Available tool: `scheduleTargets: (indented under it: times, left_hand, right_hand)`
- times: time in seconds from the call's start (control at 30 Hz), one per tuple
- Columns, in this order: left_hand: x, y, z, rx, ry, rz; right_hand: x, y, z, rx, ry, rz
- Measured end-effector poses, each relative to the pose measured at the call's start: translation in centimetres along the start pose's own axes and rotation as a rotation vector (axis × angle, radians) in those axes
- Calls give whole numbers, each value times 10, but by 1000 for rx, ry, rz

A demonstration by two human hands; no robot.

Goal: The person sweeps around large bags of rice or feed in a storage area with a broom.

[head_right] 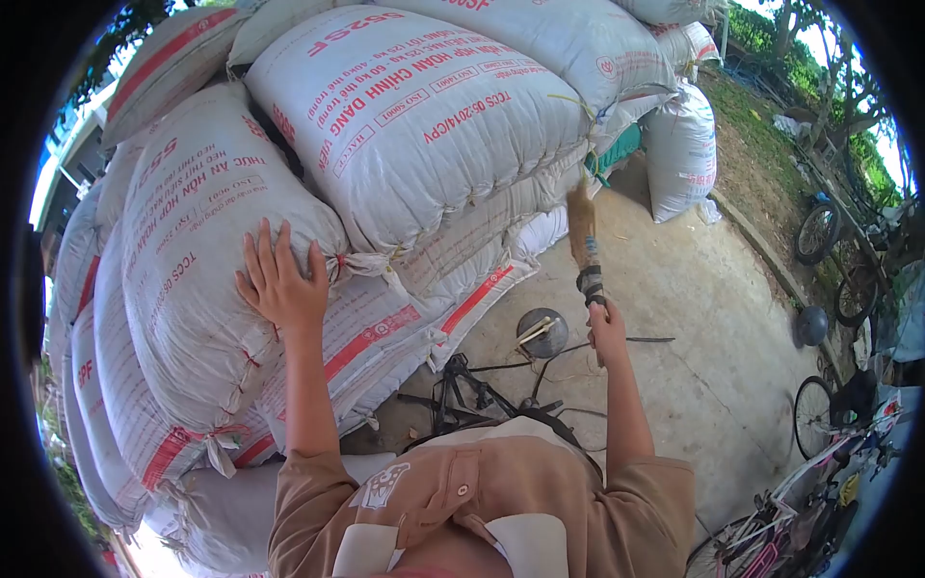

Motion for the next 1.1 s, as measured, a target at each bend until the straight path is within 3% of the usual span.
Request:
scheduleTargets:
  times: [0.03,0.1,0.17,0.23,0.3,0.33,0.4,0.5,0.57,0.63,0.73,0.87,0.9,0.93,1.0,1.07,1.1]
  left_hand:
    - [2,0,2,-23,20,12]
    - [1,-1,0,4,39,-39]
    - [3,-2,1,-4,55,-30]
    - [1,-2,2,-14,70,-35]
    - [-4,-3,-9,167,206,-55]
    - [2,-4,-1,161,220,-51]
    - [11,-6,-2,358,224,-49]
    - [21,-15,43,273,476,70]
    - [16,-21,90,200,514,20]
    - [11,-34,148,141,546,-2]
    - [-15,-48,229,181,263,-236]
    - [-59,-67,298,255,101,-259]
    - [-59,-71,302,265,-16,-161]
    - [-55,-72,306,270,-139,-68]
    - [-59,-73,307,273,-176,-42]
    - [-56,-67,306,272,-202,-22]
    - [-56,-68,307,274,-192,-7]
  right_hand:
    - [6,3,14,-3,-21,25]
    - [44,17,40,-26,7,313]
    - [51,28,52,-51,2,304]
    - [38,37,47,-59,82,146]
    - [39,42,32,-100,56,128]
    - [34,42,18,-54,68,62]
    - [28,42,-22,-14,23,-56]
    - [49,21,-71,59,-75,-110]
    - [63,-4,-98,92,-88,-141]
    - [68,-45,-122,143,-267,-303]
    - [80,-118,-145,111,-259,-403]
    - [98,-208,-175,128,-56,-588]
    - [105,-230,-170,107,23,-624]
    - [122,-256,-162,57,-88,-566]
    - [176,-322,-139,86,-92,-218]
    - [229,-357,-105,-72,-114,59]
    - [233,-363,-102,-71,-110,38]
Point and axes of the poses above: each hand's wrist, its own y-axis away from the middle knuckle, its own x-axis out of the back of the hand, z = x × y, the point moved 10 cm from there along -y, towards the middle knuckle, and after that the axes turned 9 degrees about -y, right-handed, at the moved point
